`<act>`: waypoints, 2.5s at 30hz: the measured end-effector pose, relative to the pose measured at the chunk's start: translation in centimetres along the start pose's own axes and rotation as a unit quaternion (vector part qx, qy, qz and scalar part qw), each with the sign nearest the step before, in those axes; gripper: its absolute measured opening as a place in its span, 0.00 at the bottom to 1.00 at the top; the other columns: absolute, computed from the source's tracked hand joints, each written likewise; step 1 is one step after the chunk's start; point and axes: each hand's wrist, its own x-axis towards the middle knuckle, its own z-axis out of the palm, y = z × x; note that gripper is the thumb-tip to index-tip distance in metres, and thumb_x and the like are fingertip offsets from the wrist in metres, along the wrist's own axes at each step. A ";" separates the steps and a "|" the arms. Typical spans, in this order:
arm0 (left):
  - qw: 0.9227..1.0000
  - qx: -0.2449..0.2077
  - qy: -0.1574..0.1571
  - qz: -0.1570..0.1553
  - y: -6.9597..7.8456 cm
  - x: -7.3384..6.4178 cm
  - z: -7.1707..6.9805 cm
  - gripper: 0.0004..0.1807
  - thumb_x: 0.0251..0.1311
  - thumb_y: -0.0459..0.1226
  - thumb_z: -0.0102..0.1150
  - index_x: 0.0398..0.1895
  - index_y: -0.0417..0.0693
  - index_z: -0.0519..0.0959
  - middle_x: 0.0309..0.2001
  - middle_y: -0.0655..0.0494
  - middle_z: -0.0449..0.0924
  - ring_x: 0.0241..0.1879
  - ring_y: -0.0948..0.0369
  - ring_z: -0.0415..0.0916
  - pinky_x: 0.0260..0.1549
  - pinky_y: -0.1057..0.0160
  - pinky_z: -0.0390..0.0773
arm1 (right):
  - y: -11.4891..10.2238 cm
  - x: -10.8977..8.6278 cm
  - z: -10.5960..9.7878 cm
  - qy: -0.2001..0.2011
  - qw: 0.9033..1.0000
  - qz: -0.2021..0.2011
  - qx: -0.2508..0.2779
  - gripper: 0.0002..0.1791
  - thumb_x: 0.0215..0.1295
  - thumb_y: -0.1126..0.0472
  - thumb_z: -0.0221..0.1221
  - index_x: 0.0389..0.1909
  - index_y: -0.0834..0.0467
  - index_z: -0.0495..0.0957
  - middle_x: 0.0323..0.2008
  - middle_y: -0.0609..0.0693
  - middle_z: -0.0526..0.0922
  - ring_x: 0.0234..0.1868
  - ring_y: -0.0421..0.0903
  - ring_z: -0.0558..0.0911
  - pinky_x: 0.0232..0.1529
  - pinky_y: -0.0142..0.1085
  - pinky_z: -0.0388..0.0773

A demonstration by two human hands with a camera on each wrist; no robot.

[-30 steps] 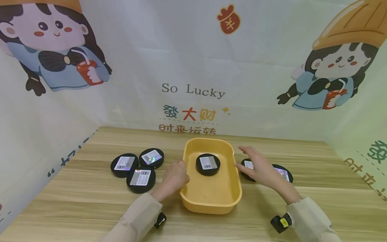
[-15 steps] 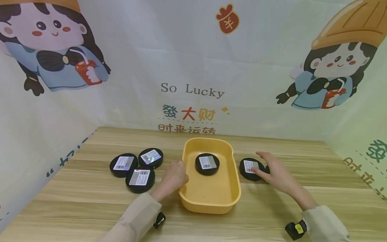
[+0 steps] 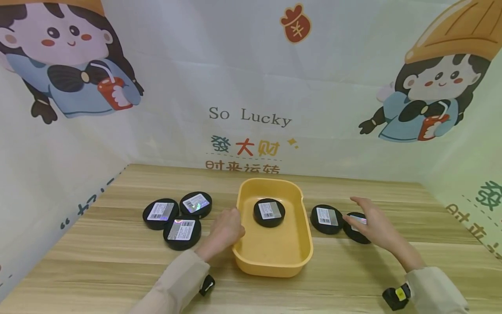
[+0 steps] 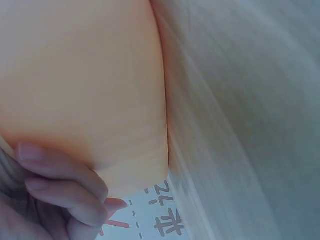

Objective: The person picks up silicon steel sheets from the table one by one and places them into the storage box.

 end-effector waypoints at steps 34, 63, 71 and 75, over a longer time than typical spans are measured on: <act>1.000 0.001 0.000 -0.003 0.0 0.0 -0.1 0.05 0.41 0.27 0.55 0.26 0.35 0.73 0.21 0.49 0.69 0.21 0.56 0.68 0.17 0.64 0.69 | 2.1 -0.7 0.6 -0.095 0.992 0.076 -0.040 0.50 0.46 0.43 0.63 0.55 0.80 0.55 0.47 0.83 0.62 0.44 0.71 0.70 0.40 0.56 0.70; 1.000 0.004 -0.014 -0.017 0.1 0.0 -0.1 0.08 0.43 0.28 0.57 0.29 0.34 0.73 0.21 0.49 0.69 0.21 0.56 0.69 0.17 0.65 0.69 | 2.4 -0.5 0.5 -0.139 0.983 0.094 -0.078 0.46 0.43 0.50 0.66 0.46 0.85 0.58 0.35 0.74 0.70 0.36 0.61 0.72 0.35 0.50 0.71; 1.000 0.001 -0.016 -0.019 0.1 0.0 -0.1 0.07 0.43 0.28 0.56 0.29 0.35 0.73 0.21 0.49 0.69 0.20 0.57 0.69 0.16 0.66 0.69 | 2.3 -0.8 0.2 -0.129 0.983 0.107 -0.072 0.47 0.41 0.49 0.66 0.46 0.85 0.58 0.35 0.74 0.69 0.32 0.58 0.72 0.32 0.48 0.72; 1.000 -0.002 -0.017 -0.019 0.1 0.0 -0.1 0.07 0.43 0.27 0.56 0.28 0.35 0.73 0.21 0.49 0.69 0.20 0.57 0.69 0.15 0.66 0.69 | 2.3 -0.9 0.0 -0.122 0.983 0.115 -0.071 0.46 0.40 0.49 0.67 0.44 0.85 0.58 0.34 0.73 0.68 0.30 0.57 0.72 0.31 0.48 0.72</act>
